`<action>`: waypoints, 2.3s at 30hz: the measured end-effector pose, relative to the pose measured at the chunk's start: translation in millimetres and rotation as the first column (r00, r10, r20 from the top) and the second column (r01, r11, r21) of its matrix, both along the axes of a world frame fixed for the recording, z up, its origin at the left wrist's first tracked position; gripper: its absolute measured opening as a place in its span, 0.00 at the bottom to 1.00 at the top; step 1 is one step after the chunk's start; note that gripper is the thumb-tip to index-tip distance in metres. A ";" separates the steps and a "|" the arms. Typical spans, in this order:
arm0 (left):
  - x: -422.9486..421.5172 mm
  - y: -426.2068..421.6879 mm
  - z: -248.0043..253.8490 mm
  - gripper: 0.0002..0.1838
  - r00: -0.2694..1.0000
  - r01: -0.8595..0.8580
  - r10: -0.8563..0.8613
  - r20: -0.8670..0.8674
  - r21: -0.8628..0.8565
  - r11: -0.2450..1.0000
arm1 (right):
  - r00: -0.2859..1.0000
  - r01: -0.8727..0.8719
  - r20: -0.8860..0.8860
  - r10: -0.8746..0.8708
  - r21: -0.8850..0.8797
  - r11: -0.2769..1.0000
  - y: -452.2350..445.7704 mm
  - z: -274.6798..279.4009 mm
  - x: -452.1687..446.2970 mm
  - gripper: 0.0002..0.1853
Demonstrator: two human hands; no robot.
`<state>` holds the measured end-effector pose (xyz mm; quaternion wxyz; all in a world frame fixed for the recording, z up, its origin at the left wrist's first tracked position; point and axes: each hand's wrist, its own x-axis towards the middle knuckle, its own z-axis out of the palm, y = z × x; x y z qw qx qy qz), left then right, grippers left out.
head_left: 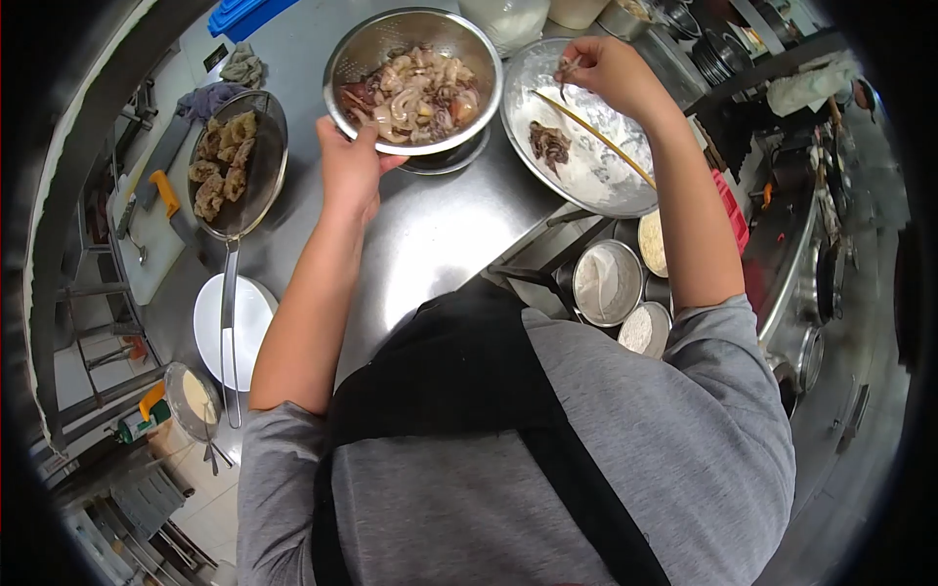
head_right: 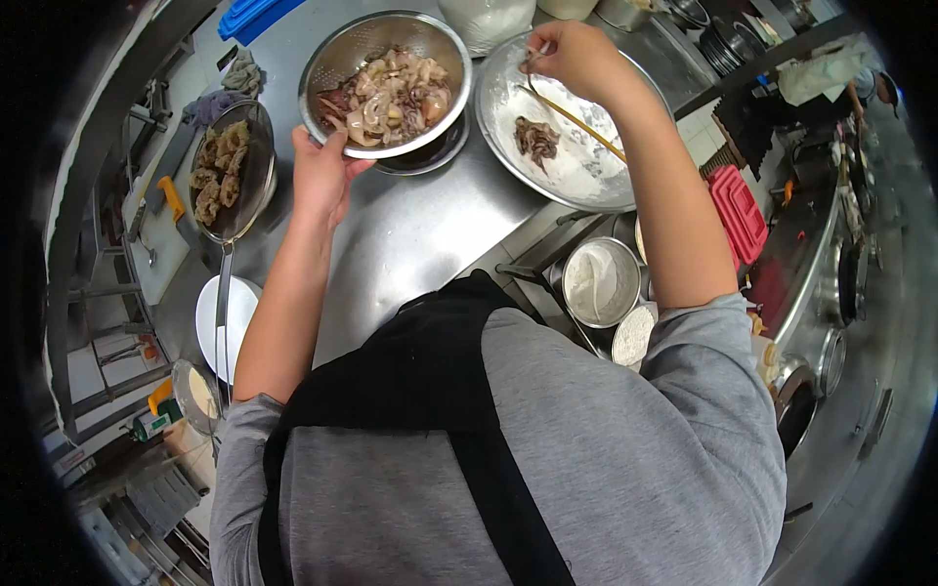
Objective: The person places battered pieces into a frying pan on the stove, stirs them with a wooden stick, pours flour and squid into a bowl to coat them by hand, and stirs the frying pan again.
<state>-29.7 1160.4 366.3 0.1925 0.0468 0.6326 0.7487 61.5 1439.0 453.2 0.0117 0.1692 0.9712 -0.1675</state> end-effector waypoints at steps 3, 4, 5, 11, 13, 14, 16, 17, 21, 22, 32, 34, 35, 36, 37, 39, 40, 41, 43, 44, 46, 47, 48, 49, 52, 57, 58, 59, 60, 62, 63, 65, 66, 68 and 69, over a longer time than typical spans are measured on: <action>0.0 -0.4 -2.8 0.12 1.000 -0.011 0.011 -0.004 -0.004 1.000 | 0.943 -0.215 -0.323 0.083 -0.397 0.892 -24.3 -13.1 -24.7 0.11; 0.5 0.3 -2.4 0.12 1.000 -0.010 0.010 -0.002 -0.003 1.000 | 0.937 -0.254 -0.324 0.129 -0.380 0.890 -29.3 -30.7 -42.0 0.14; 1.1 0.8 -1.1 0.13 1.000 -0.008 0.008 0.006 -0.010 1.000 | 0.922 -0.280 -0.330 0.200 -0.214 0.936 -50.9 -30.8 -49.1 0.16; 4.9 2.5 2.7 0.12 1.000 -0.009 0.009 0.024 0.021 1.000 | 0.899 -0.437 -0.020 0.437 0.013 0.899 -129.2 -65.1 -79.4 0.31; 6.3 1.2 0.3 0.12 0.999 -0.011 0.011 0.030 0.007 1.000 | 0.915 -0.403 0.007 0.403 0.006 0.915 -134.6 -62.3 -84.2 0.28; 5.8 0.6 -0.2 0.12 0.999 -0.006 0.007 0.035 -0.006 1.000 | 0.913 -0.407 0.034 0.407 0.012 0.913 -131.0 -57.1 -89.2 0.26; 4.3 -0.3 0.2 0.13 0.999 -0.012 0.012 0.033 -0.017 1.000 | 0.909 -0.413 0.065 0.411 0.019 0.910 -122.3 -43.5 -94.6 0.23; 3.1 -0.4 0.3 0.12 0.999 -0.009 0.010 0.036 -0.019 1.000 | 0.906 -0.420 -0.060 0.420 0.007 0.908 -116.3 -37.2 -95.4 0.20; 2.6 -0.8 4.4 0.12 0.999 0.015 -0.015 0.052 0.004 1.000 | 0.903 -0.418 -0.112 0.415 -0.011 0.908 -109.6 -21.8 -96.0 0.16; 1.3 -0.1 4.2 0.12 0.998 0.020 -0.020 0.051 0.004 1.000 | 0.895 -0.438 -0.091 0.437 0.007 0.899 -106.6 -16.1 -95.8 0.16; -0.7 -1.1 -6.7 0.12 0.998 0.016 -0.015 0.060 -0.006 1.000 | 0.921 -0.371 -0.203 0.333 -0.189 0.909 -85.6 -7.4 -90.6 0.13; -1.0 -2.1 -7.4 0.12 0.998 0.013 -0.013 0.058 -0.010 1.000 | 0.931 -0.350 -0.189 0.314 -0.208 0.913 -85.9 -10.4 -90.3 0.13; -1.9 -2.0 -8.8 0.12 0.999 0.011 -0.011 0.041 -0.013 1.000 | 0.939 -0.330 -0.176 0.295 -0.222 0.918 -84.9 -11.3 -90.1 0.13; -2.5 -1.4 -10.4 0.11 1.000 0.010 -0.010 0.025 -0.014 1.000 | 0.942 -0.320 -0.178 0.284 -0.224 0.920 -84.1 -12.8 -90.1 0.13; -2.4 -1.0 -12.1 0.11 0.999 0.020 -0.020 0.025 -0.017 1.000 | 0.939 -0.325 -0.198 0.281 -0.247 0.913 -83.7 -15.0 -89.7 0.12; -3.3 -0.9 -14.9 0.12 0.999 0.019 -0.019 0.043 -0.019 1.000 | 0.937 -0.327 -0.221 0.272 -0.267 0.907 -80.7 -15.3 -86.9 0.12; -3.1 -1.0 -17.8 0.12 0.999 0.025 -0.024 0.039 -0.018 1.000 | 0.938 -0.327 -0.227 0.262 -0.328 0.886 -78.6 -13.9 -84.8 0.13; -2.3 -1.7 -22.1 0.12 0.997 0.038 -0.035 0.068 -0.041 0.998 | 0.939 -0.328 -0.232 0.253 -0.387 0.862 -76.0 -12.2 -83.4 0.13; 1.8 -2.5 -28.2 0.12 0.992 0.050 -0.042 0.119 -0.068 0.996 | 0.952 -0.291 -0.249 0.180 -0.545 0.786 -64.9 -8.1 -76.5 0.13; 2.8 -3.3 -31.1 0.12 0.991 0.057 -0.048 0.122 -0.068 0.996 | 0.963 -0.254 -0.248 0.109 -0.688 0.679 -58.1 -5.6 -71.7 0.13; 5.7 -4.2 -34.0 0.11 0.985 0.052 -0.041 0.169 -0.062 0.997 | 0.958 -0.232 -0.279 0.068 -0.612 0.756 -49.7 17.1 -52.3 0.08; 5.0 -4.3 -37.6 0.12 0.985 0.052 -0.041 0.165 -0.064 0.997 | 0.959 -0.215 -0.281 0.041 -0.624 0.752 -37.0 18.3 -45.4 0.08; 3.9 -4.0 -37.3 0.12 0.985 0.060 -0.049 0.167 -0.061 0.996 | 0.959 -0.199 -0.285 0.015 -0.634 0.748 -24.3 19.4 -37.1 0.08; 2.9 -4.1 -35.7 0.13 0.986 0.065 -0.050 0.156 -0.094 0.993 | 0.959 -0.192 -0.283 0.007 -0.633 0.750 -12.1 17.9 -26.3 0.08; 0.8 -1.4 -27.8 0.15 0.993 0.080 -0.067 0.099 -0.141 0.987 | 0.971 -0.174 -0.240 0.007 -0.681 0.711 19.7 1.9 8.4 0.12; -6.6 -4.0 -24.1 0.19 0.996 0.073 -0.056 0.069 -0.268 0.961 | 0.988 0.130 0.137 -0.074 -0.466 0.875 33.4 -54.7 46.9 0.10; -7.1 -5.8 -24.3 0.20 0.995 0.070 -0.047 0.084 -0.291 0.954 | 0.977 0.193 0.174 -0.123 -0.476 0.858 34.6 -69.0 52.1 0.11; -7.4 -7.4 -22.3 0.22 0.994 0.086 -0.057 0.094 -0.338 0.937 | 0.992 0.117 0.079 -0.094 -0.377 0.919 33.9 -85.5 57.8 0.12; -8.2 -9.0 -21.9 0.22 0.993 0.092 -0.062 0.096 -0.344 0.935 | 0.999 0.047 -0.012 -0.052 -0.267 0.963 28.6 -92.1 62.1 0.14; -8.1 -11.6 -21.2 0.25 0.994 0.110 -0.104 0.038 -0.449 0.887 | 0.996 0.052 -0.062 -0.067 -0.220 0.974 22.5 -97.7 71.1 0.13; -5.2 -10.7 -15.7 0.28 0.994 0.109 -0.095 0.055 -0.440 0.891 | 0.991 0.052 -0.115 -0.072 -0.162 0.985 17.9 -95.9 73.7 0.13; -7.0 -12.4 -17.3 0.31 0.995 0.091 -0.098 0.009 -0.471 0.877 | 0.980 0.122 -0.130 -0.148 -0.193 0.974 13.4 -80.0 75.0 0.11; -6.8 -12.5 -17.8 0.33 0.995 0.065 -0.097 -0.038 -0.494 0.867 | 0.965 0.183 -0.145 -0.217 -0.217 0.959 10.9 -68.7 75.4 0.10; -2.5 -11.8 -22.0 0.34 0.998 0.043 -0.059 -0.020 -0.452 0.891 | 0.956 0.218 -0.152 -0.250 -0.197 0.956 7.5 -63.1 75.3 0.08; -5.4 -16.3 -38.5 0.34 0.979 -0.092 -0.004 -0.205 -0.457 0.885 | 0.953 0.130 -0.245 -0.179 -0.201 0.971 9.9 -77.6 74.9 0.08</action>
